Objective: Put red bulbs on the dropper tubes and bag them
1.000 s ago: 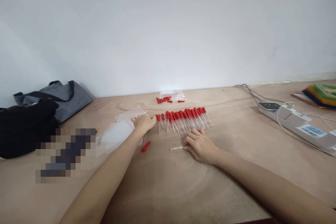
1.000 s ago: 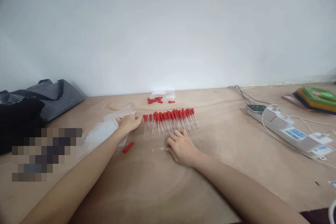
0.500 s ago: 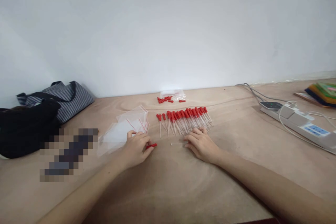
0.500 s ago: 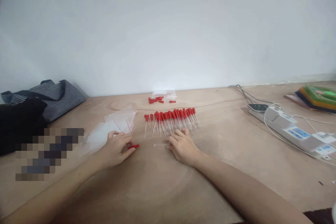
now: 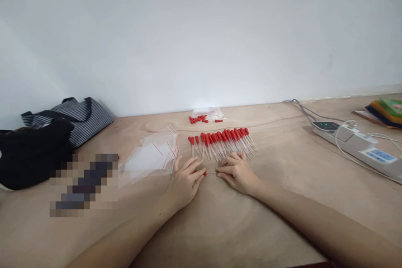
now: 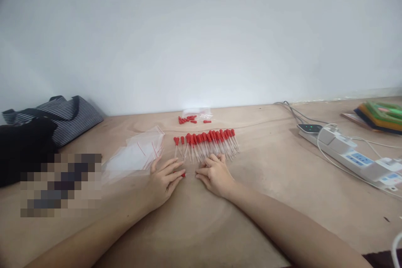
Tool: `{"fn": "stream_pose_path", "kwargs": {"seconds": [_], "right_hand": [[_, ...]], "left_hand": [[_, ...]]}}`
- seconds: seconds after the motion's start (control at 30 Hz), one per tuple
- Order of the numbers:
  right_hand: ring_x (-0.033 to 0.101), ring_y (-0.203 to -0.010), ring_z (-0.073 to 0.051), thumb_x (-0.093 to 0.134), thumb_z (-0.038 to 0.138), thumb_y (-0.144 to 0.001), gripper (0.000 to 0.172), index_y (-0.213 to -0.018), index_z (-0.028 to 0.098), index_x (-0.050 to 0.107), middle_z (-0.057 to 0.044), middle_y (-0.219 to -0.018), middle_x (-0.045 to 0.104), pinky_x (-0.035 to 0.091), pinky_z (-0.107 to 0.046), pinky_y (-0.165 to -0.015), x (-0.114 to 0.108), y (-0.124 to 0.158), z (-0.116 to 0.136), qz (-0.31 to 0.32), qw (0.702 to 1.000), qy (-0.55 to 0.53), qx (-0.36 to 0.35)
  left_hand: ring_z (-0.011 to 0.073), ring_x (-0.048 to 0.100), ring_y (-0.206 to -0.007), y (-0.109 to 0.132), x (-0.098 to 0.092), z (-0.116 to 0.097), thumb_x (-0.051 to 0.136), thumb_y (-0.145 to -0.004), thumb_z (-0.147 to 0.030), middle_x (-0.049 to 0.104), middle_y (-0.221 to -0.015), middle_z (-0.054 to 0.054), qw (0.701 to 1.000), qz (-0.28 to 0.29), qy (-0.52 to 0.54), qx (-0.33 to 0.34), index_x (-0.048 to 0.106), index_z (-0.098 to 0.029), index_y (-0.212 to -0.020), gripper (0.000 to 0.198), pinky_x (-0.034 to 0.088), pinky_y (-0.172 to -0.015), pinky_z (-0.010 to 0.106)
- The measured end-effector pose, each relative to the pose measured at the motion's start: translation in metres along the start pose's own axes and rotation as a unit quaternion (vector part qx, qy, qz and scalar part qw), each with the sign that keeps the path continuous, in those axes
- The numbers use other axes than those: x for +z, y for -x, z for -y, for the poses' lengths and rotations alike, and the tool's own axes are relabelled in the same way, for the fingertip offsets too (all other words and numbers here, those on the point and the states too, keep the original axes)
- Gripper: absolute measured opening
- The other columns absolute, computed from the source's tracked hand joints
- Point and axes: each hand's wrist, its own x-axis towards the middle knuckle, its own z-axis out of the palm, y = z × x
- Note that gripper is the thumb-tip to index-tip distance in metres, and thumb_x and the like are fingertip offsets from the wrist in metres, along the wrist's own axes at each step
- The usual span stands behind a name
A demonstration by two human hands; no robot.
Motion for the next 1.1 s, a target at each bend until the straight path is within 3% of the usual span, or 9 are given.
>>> {"fn": "stream_pose_path", "kwargs": {"seconds": [0.13, 0.3, 0.5, 0.67, 0.83, 1.1], "right_hand": [[0.045, -0.081, -0.015, 0.050, 0.026, -0.083, 0.016, -0.077, 0.021, 0.064, -0.003, -0.079, 0.059, 0.022, -0.033, -0.073, 0.004, -0.002, 0.005, -0.007, 1.000, 0.019, 0.018], [0.048, -0.087, -0.015, 0.046, 0.023, -0.084, 0.013, -0.077, 0.019, 0.058, -0.002, -0.083, 0.061, 0.021, -0.034, -0.081, 0.003, 0.000, 0.008, -0.046, 0.999, 0.011, 0.026], [0.051, -0.091, -0.015, 0.045, 0.020, -0.083, 0.010, -0.077, 0.019, 0.053, 0.001, -0.075, 0.064, 0.017, -0.036, -0.087, 0.003, 0.001, 0.012, -0.075, 0.997, 0.001, 0.030], [0.052, -0.088, -0.014, 0.046, 0.021, -0.083, 0.010, -0.079, 0.019, 0.055, 0.001, -0.075, 0.064, 0.017, -0.036, -0.088, 0.004, 0.001, 0.013, -0.063, 0.998, 0.019, 0.018], [0.051, -0.083, -0.014, 0.046, 0.021, -0.084, 0.017, -0.093, 0.024, 0.060, 0.001, -0.072, 0.063, 0.016, -0.037, -0.086, 0.004, 0.002, 0.013, -0.086, 0.996, -0.008, -0.021], [0.045, -0.075, -0.014, 0.045, 0.017, -0.081, 0.024, -0.093, 0.026, 0.063, 0.001, -0.068, 0.061, 0.020, -0.036, -0.078, 0.002, 0.002, 0.011, -0.086, 0.995, -0.022, -0.053]], "left_hand": [[0.0219, 0.052, -0.106, 0.000, 0.001, 0.000, 0.044, -0.082, -0.018, 0.065, -0.098, 0.002, 1.000, -0.014, 0.023, -0.011, 0.064, -0.026, -0.083, 0.021, 0.008, -0.102, 0.052], [0.0215, 0.051, -0.108, -0.002, -0.001, -0.002, 0.039, -0.085, -0.018, 0.066, -0.099, 0.002, 0.999, -0.033, 0.035, -0.018, 0.061, -0.023, -0.084, 0.022, 0.005, -0.102, 0.051], [0.0211, 0.053, -0.107, -0.004, -0.006, -0.006, 0.036, -0.087, -0.019, 0.067, -0.097, 0.003, 0.998, -0.033, 0.041, -0.036, 0.058, -0.022, -0.089, 0.023, 0.007, -0.102, 0.051], [0.0196, 0.058, -0.096, -0.005, -0.009, -0.009, 0.037, -0.087, -0.022, 0.069, -0.088, 0.002, 0.997, -0.040, 0.043, -0.054, 0.058, -0.022, -0.089, 0.022, 0.008, -0.102, 0.049], [0.0176, 0.061, -0.082, -0.005, -0.011, -0.011, 0.038, -0.086, -0.025, 0.069, -0.082, 0.001, 0.994, -0.051, 0.060, -0.072, 0.059, -0.023, -0.085, 0.021, 0.008, -0.101, 0.046], [0.0158, 0.061, -0.076, -0.004, -0.013, -0.012, 0.043, -0.085, -0.027, 0.068, -0.074, -0.002, 0.991, -0.051, 0.095, -0.079, 0.062, -0.024, -0.081, 0.020, 0.014, -0.097, 0.044]]}}
